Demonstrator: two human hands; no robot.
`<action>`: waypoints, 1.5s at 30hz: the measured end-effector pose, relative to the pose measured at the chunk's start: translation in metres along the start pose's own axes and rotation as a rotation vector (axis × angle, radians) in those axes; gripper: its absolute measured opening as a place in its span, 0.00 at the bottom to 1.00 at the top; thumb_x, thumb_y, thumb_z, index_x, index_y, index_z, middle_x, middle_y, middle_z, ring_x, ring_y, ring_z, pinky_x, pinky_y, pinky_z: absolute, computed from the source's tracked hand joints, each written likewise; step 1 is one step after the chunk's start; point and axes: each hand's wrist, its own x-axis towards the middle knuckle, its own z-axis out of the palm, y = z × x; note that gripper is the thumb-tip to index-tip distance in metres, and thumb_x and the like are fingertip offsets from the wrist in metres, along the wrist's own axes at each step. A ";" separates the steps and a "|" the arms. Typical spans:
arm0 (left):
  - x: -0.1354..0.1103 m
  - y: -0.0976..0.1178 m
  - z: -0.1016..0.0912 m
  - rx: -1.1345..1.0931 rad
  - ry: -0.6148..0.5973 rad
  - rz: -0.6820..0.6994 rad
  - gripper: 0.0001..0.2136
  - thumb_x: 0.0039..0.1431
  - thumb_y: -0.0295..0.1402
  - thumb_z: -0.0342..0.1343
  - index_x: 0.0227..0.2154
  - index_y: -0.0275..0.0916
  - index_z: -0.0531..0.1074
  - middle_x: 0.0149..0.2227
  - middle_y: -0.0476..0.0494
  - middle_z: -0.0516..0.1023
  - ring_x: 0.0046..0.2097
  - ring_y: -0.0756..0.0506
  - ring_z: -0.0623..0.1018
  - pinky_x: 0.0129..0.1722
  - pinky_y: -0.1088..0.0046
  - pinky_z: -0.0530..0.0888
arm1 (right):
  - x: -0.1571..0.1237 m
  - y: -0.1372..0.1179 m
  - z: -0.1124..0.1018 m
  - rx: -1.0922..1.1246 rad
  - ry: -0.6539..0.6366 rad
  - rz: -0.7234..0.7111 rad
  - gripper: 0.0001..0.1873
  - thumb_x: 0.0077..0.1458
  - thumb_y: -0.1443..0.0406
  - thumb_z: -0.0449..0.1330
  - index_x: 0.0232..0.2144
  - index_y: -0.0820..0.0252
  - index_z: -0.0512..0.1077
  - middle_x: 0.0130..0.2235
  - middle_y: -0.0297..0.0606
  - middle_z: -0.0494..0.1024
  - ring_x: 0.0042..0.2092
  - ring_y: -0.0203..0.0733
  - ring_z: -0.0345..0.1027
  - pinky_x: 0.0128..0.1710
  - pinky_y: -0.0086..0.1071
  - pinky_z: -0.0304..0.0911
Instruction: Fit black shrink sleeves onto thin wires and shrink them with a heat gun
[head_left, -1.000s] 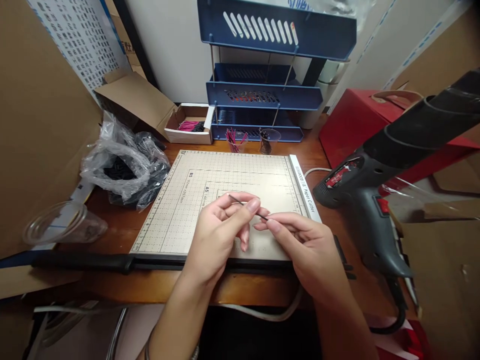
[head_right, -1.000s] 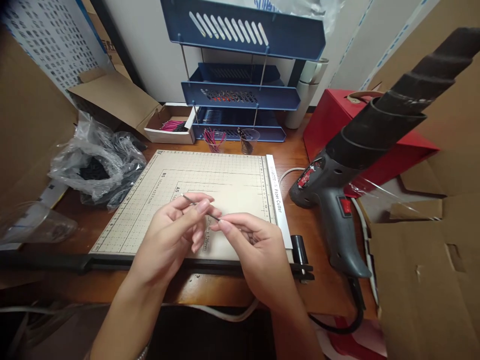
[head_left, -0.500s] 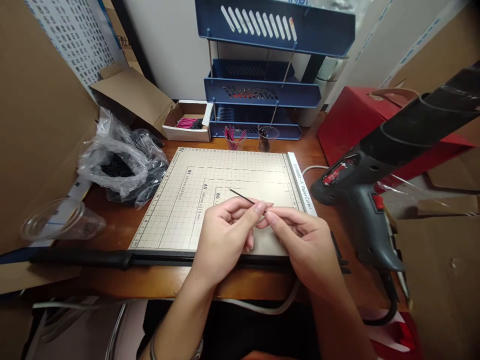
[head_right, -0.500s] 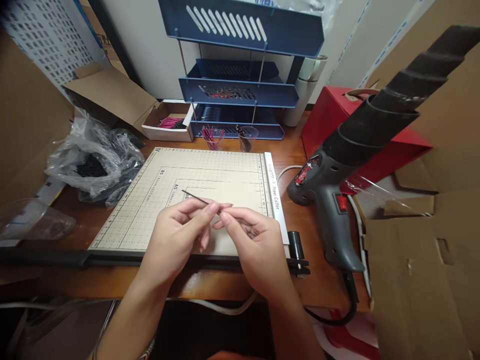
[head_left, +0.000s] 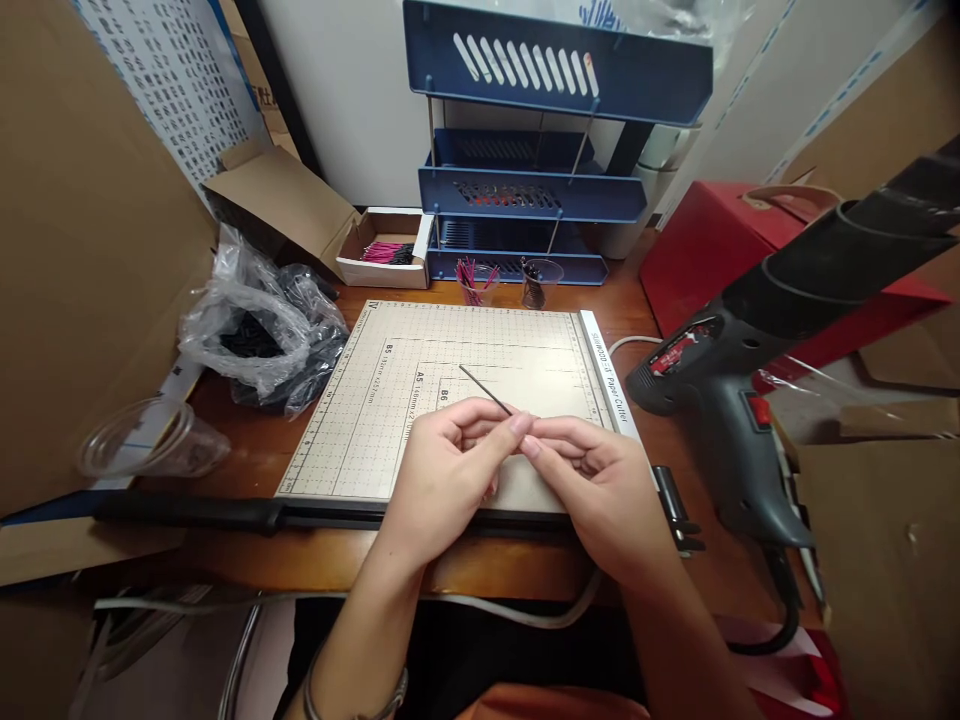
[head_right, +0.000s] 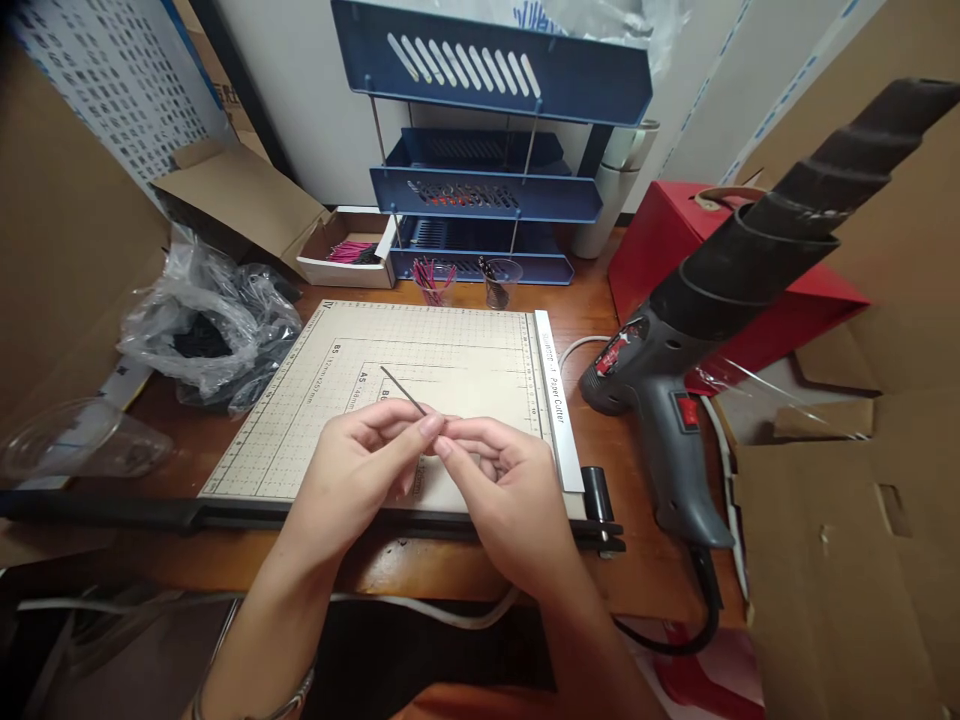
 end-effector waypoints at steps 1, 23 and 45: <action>0.000 0.000 0.000 0.003 -0.003 -0.002 0.13 0.56 0.44 0.73 0.29 0.40 0.83 0.19 0.52 0.72 0.20 0.53 0.67 0.19 0.79 0.61 | -0.001 0.001 0.000 -0.013 0.008 0.008 0.12 0.57 0.59 0.71 0.39 0.62 0.85 0.39 0.44 0.87 0.41 0.42 0.84 0.41 0.26 0.78; -0.003 0.001 0.001 0.007 -0.050 0.065 0.08 0.61 0.35 0.69 0.31 0.34 0.84 0.17 0.55 0.68 0.20 0.57 0.66 0.19 0.85 0.63 | -0.005 0.000 -0.001 0.123 -0.035 -0.054 0.10 0.61 0.62 0.70 0.30 0.63 0.81 0.32 0.37 0.86 0.33 0.28 0.81 0.37 0.11 0.72; -0.003 0.000 0.002 0.059 -0.072 0.069 0.08 0.66 0.35 0.65 0.34 0.35 0.83 0.21 0.53 0.73 0.23 0.56 0.68 0.22 0.86 0.66 | -0.006 0.000 -0.001 0.112 -0.052 -0.013 0.14 0.64 0.60 0.68 0.29 0.64 0.80 0.30 0.37 0.84 0.32 0.28 0.79 0.35 0.14 0.70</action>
